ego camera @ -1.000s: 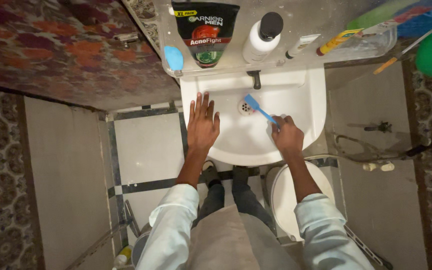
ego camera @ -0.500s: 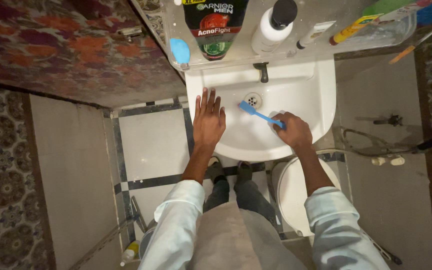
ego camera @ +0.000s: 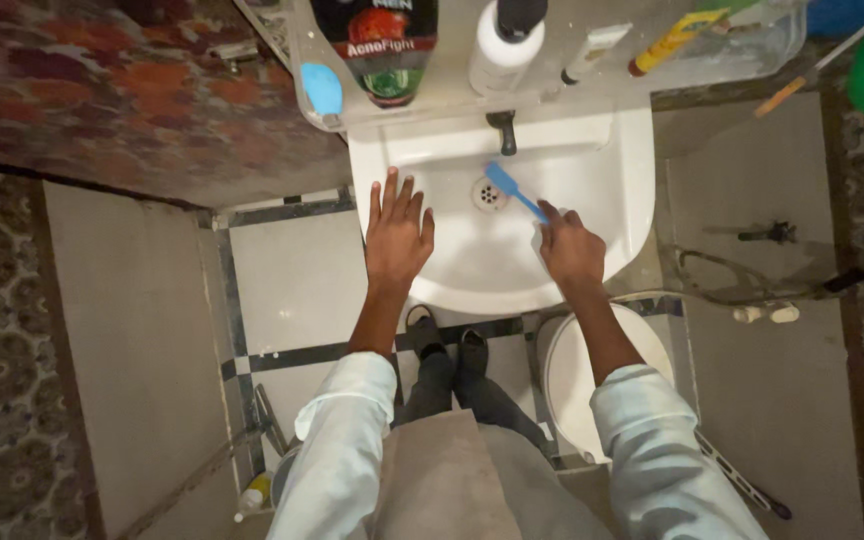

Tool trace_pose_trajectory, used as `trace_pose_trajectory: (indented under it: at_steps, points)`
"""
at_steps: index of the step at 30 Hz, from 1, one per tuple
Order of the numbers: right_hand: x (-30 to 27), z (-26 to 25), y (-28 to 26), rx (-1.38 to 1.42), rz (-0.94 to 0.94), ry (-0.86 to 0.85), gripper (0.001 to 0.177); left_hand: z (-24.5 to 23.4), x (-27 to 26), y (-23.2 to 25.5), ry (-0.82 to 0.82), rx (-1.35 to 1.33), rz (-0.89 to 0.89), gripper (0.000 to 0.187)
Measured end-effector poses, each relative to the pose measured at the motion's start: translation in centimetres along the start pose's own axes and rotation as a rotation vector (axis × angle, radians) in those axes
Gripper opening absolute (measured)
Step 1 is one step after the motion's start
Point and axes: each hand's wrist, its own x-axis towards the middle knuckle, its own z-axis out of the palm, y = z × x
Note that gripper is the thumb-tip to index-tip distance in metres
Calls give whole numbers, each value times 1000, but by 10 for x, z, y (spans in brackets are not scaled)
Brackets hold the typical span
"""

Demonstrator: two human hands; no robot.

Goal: The person uses a blue scrub brush to clean the inside of a white bathroom sink. They scrub the basin and the drain area repeatedly with the brush held in the right hand while the left hand rests on the sink edge.

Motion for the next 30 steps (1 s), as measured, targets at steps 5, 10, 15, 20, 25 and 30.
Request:
trace_pose_trajectory:
  at_steps: [5, 10, 15, 20, 25, 30]
  points:
    - [-1, -4, 3, 33, -78, -66, 42, 3, -4, 1, 57, -30, -34, 43]
    - [1, -1, 11, 61, -70, -218, 38, 5, -7, 1, 36, -42, -117, 55]
    - [-3, 3, 25, 270, -273, -131, 37, 0, -4, 6, -26, 36, -158, 63]
    - [-1, 10, 32, 258, -339, -111, 38, -10, 1, 16, -49, 37, -251, 75]
    - [2, 23, 35, 165, -312, 8, 36, -11, 7, 18, -97, 93, -254, 83]
    - [6, 26, 34, 111, -144, -11, 40, -9, 6, 15, -102, 49, -260, 85]
